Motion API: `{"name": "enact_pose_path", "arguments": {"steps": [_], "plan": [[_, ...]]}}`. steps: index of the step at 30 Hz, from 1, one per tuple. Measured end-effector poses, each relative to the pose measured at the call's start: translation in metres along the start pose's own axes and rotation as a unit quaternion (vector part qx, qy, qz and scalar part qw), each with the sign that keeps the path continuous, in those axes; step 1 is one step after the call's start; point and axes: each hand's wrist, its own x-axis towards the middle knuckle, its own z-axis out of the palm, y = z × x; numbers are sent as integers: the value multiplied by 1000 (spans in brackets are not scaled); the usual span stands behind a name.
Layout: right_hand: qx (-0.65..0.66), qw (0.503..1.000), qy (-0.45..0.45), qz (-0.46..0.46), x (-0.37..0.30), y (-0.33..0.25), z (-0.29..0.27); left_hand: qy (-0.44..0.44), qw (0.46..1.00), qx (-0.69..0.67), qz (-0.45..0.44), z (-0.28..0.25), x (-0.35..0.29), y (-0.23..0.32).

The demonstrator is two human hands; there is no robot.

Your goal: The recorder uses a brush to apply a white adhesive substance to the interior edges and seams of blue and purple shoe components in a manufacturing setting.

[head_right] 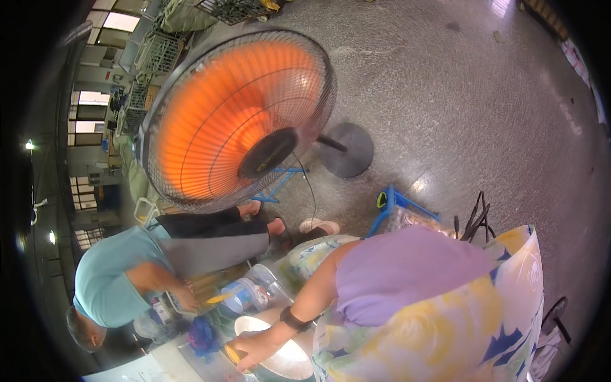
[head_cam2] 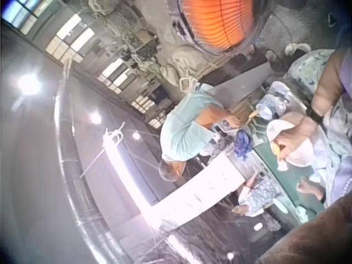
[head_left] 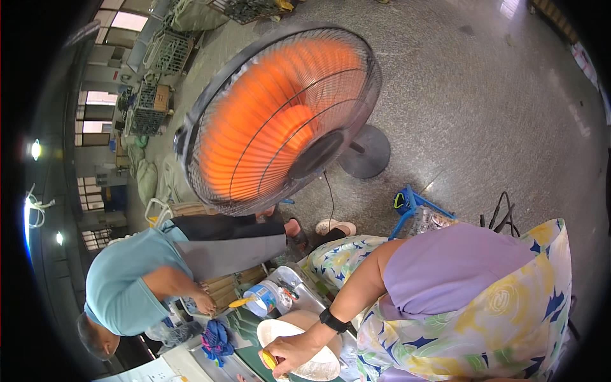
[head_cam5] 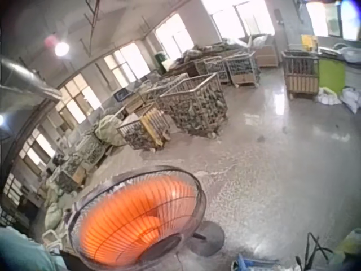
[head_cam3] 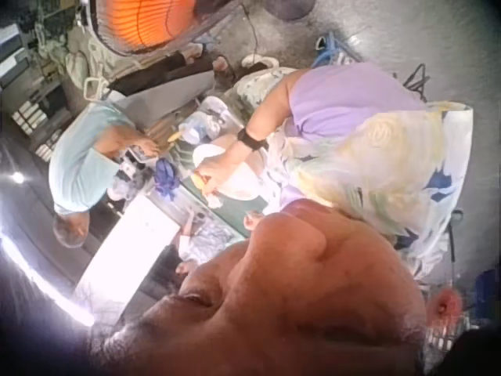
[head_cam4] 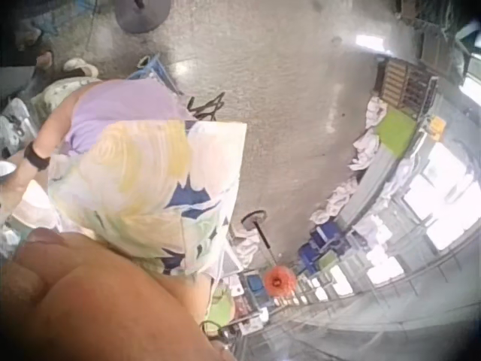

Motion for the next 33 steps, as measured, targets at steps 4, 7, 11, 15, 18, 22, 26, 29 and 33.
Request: {"name": "enact_pose_path", "arguments": {"steps": [4,7,11,15,18,22,26,29,33], "plan": [[-88,996,18,1,-12,-1,2,0,999,-49,6,2,-6,-1],[-84,995,39,-46,-17,2,2,0,997,-73,-5,-6,-16,-12],[-128,980,72,-131,-30,-3,2,-1,994,-107,-33,-9,-26,-29],[-115,971,33,-206,-17,11,-2,0,987,-151,-52,-5,-17,-33],[-116,951,24,-284,-16,22,11,29,979,-181,-89,-28,-30,-56],[-136,975,-27,-175,-24,27,5,107,926,-333,-142,-35,-69,-18],[-380,878,-27,-290,-11,18,-17,-54,924,-367,-95,-17,-48,41],[-388,868,-72,-303,-12,29,6,-144,830,-530,-101,-16,-59,71],[-436,838,-139,-296,-21,31,42,-78,837,-537,-70,-23,-77,86]]}}
